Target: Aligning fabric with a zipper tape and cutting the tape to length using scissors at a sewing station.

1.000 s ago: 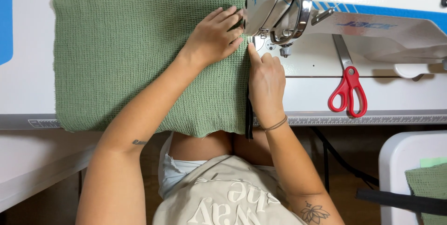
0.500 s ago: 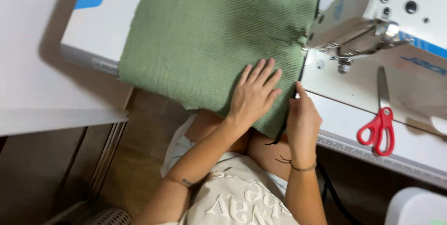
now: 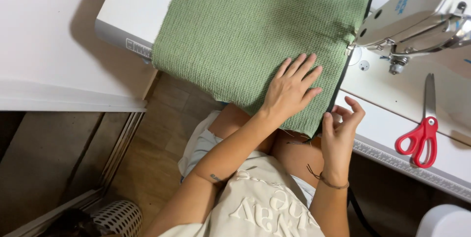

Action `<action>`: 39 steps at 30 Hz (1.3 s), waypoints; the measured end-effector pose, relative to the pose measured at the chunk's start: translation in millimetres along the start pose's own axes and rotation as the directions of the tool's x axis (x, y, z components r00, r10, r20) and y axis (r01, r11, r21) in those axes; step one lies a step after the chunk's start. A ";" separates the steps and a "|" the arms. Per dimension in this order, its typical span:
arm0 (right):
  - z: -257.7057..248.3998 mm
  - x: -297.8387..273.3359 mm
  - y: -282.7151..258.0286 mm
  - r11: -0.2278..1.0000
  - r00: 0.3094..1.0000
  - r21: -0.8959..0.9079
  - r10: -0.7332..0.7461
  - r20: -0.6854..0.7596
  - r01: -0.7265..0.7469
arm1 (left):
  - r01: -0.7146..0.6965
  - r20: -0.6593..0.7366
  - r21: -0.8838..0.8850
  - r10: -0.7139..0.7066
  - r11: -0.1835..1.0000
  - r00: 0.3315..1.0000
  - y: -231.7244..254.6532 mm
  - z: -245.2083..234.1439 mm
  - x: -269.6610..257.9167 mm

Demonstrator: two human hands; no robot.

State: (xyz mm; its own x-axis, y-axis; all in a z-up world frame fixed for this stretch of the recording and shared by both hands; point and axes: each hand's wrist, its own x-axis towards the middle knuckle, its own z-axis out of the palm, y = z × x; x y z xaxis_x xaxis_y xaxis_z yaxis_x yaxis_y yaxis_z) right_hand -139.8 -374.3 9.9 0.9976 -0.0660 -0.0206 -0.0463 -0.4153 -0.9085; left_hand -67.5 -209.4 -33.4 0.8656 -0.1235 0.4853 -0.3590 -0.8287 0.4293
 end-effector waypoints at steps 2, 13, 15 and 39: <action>-0.1 -7.4 -15.7 0.999 1.000 -0.053 0.009 -0.029 -0.011 | -0.024 0.014 0.003 0.024 1.000 1.000 0.6 -8.8 1.7; -2.7 -16.0 -14.7 0.695 0.940 -0.665 -0.340 0.033 0.275 | 0.020 -0.034 0.075 -0.017 0.997 0.999 5.0 -8.5 0.7; -5.6 -14.5 -11.2 0.714 0.955 -0.649 -0.289 0.071 0.264 | 0.013 0.084 0.081 -0.020 0.997 0.996 12.1 -25.9 5.0; -1.8 -25.9 -10.9 0.703 0.992 -0.709 -0.120 -0.028 0.065 | -0.461 0.182 -0.046 0.461 0.886 0.868 -12.0 14.2 42.3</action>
State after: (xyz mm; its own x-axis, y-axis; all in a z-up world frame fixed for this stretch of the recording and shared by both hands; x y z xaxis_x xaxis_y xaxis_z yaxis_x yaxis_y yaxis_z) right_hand -165.3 -369.7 21.2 0.9942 -0.0410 0.0998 -0.0042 -0.9390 -0.3438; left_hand -21.6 -212.5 -28.8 0.6499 -0.5888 0.4805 -0.7331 -0.6524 0.1921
